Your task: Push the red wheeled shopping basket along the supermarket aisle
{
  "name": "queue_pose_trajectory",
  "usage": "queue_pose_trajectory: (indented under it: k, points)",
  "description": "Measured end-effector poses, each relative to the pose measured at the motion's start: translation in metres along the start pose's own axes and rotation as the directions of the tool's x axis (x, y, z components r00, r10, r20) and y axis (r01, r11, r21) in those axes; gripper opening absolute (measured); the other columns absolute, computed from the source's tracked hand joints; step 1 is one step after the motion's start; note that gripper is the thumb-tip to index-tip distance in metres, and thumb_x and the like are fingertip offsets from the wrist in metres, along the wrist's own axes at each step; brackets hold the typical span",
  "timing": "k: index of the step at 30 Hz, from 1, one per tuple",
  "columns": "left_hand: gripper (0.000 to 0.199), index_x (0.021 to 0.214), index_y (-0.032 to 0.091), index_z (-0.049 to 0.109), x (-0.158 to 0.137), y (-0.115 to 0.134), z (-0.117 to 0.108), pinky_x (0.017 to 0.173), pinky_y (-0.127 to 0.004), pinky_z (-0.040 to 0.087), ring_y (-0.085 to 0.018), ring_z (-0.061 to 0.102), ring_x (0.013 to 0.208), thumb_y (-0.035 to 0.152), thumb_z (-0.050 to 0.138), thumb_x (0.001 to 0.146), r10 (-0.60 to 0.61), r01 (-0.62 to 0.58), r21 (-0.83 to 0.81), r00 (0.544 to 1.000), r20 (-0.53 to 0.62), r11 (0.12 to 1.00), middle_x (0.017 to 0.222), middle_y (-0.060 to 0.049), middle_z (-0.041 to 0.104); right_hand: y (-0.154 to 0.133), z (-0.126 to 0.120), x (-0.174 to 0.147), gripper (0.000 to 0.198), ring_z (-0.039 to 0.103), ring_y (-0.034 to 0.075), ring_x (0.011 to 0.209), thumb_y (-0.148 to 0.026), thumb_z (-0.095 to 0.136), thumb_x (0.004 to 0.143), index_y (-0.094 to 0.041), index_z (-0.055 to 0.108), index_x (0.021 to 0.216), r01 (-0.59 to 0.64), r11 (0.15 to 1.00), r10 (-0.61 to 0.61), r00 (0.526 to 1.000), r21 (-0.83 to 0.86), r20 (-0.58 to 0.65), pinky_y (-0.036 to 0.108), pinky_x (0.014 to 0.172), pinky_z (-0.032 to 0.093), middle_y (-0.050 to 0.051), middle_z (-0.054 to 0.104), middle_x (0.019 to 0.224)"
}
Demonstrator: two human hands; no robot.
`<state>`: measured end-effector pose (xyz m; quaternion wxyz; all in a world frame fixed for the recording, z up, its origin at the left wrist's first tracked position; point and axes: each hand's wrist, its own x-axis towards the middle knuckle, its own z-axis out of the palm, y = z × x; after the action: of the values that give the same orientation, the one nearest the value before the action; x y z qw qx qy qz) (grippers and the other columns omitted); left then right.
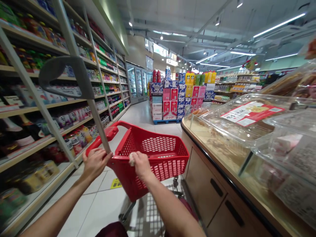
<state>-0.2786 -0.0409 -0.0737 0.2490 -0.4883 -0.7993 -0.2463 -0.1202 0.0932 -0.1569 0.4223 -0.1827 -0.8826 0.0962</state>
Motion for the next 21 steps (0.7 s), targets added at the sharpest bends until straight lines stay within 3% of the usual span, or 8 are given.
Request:
queue_pose_trajectory:
  k: [3,5,8,10,12,15,18,21]
  points:
    - [0.033,0.069,0.023,0.06,0.0,-0.012,0.001,0.096,-0.061,0.008,-0.027,0.044,0.103,0.045,0.037,0.079,0.002,-0.002,0.022,1.0,-0.01,1.0,0.094,-0.003,0.065,0.082,-0.046,-0.043,0.028,0.052,0.019,0.094,-0.018,0.041,0.081,-0.019,0.06,0.101,-0.154,0.979,0.141,0.985,-0.137,-0.097,0.034,0.08,0.041,0.009,0.059,0.103]
    - [0.032,0.075,0.022,0.058,-0.002,-0.011,0.003,0.095,-0.063,0.007,-0.029,0.042,0.107,0.044,0.035,0.079,-0.028,0.03,0.033,0.999,-0.039,0.999,0.1,-0.005,0.063,0.106,-0.059,-0.059,0.031,0.051,0.021,0.095,-0.016,0.037,0.082,-0.017,0.061,0.101,-0.238,0.959,0.215,0.965,-0.156,-0.15,0.038,0.081,0.041,0.011,0.057,0.106]
    - [0.033,0.099,0.018,0.051,-0.01,0.01,0.009,0.096,-0.06,0.015,-0.03,0.037,0.116,0.039,0.033,0.081,-0.181,0.176,-0.042,0.956,-0.23,0.983,0.12,-0.014,0.05,0.075,-0.037,-0.049,0.033,0.049,0.02,0.099,-0.013,0.036,0.081,-0.016,0.059,0.104,-0.225,0.972,0.212,0.966,-0.069,-0.151,0.037,0.084,0.041,0.011,0.056,0.108]
    - [0.041,0.114,0.013,0.041,-0.014,0.032,0.016,0.097,-0.053,0.022,-0.028,0.031,0.122,0.036,0.035,0.08,-0.189,0.169,-0.088,0.918,-0.349,0.982,0.129,-0.019,0.039,0.037,-0.011,-0.031,0.035,0.046,0.018,0.106,-0.01,0.038,0.081,-0.017,0.055,0.11,-0.114,0.993,0.115,0.987,0.022,-0.113,0.034,0.089,0.039,0.009,0.055,0.112]
    - [0.043,0.118,0.013,0.038,-0.016,0.049,0.024,0.099,-0.049,0.023,-0.026,0.029,0.123,0.031,0.038,0.078,-0.01,-0.001,-0.037,0.958,-0.285,0.999,0.129,-0.018,0.039,0.02,0.001,-0.021,0.039,0.044,0.017,0.11,-0.008,0.039,0.079,-0.02,0.053,0.114,-0.027,0.998,0.03,0.997,0.049,-0.071,0.034,0.092,0.037,0.007,0.054,0.116]
    - [0.028,0.1,0.018,0.054,-0.013,0.056,0.035,0.097,-0.046,0.025,-0.025,0.047,0.107,0.029,0.038,0.078,0.249,-0.251,0.053,0.968,0.041,0.967,0.108,-0.012,0.057,0.059,-0.021,-0.039,0.038,0.048,0.019,0.107,-0.007,0.037,0.079,-0.021,0.058,0.108,-0.034,0.998,0.031,0.998,-0.054,-0.059,0.041,0.091,0.037,0.008,0.057,0.113]
    - [0.026,0.074,0.019,0.058,-0.009,0.049,0.042,0.09,-0.042,0.033,-0.021,0.055,0.082,0.03,0.035,0.081,0.25,-0.266,0.097,0.956,0.152,0.959,0.078,-0.007,0.062,0.128,-0.056,-0.071,0.036,0.052,0.023,0.102,-0.012,0.036,0.077,-0.021,0.062,0.1,-0.207,0.957,0.171,0.968,-0.202,-0.181,0.045,0.086,0.04,0.009,0.06,0.106]
    - [0.025,0.07,0.02,0.057,-0.009,0.049,0.048,0.091,-0.041,0.033,-0.019,0.055,0.078,0.027,0.036,0.081,0.223,-0.232,0.088,0.97,0.097,0.969,0.074,-0.004,0.061,0.139,-0.041,-0.065,0.039,0.055,0.022,0.097,-0.012,0.033,0.076,-0.022,0.063,0.099,-0.279,0.937,0.207,0.928,-0.21,-0.31,0.039,0.08,0.046,0.008,0.061,0.103]
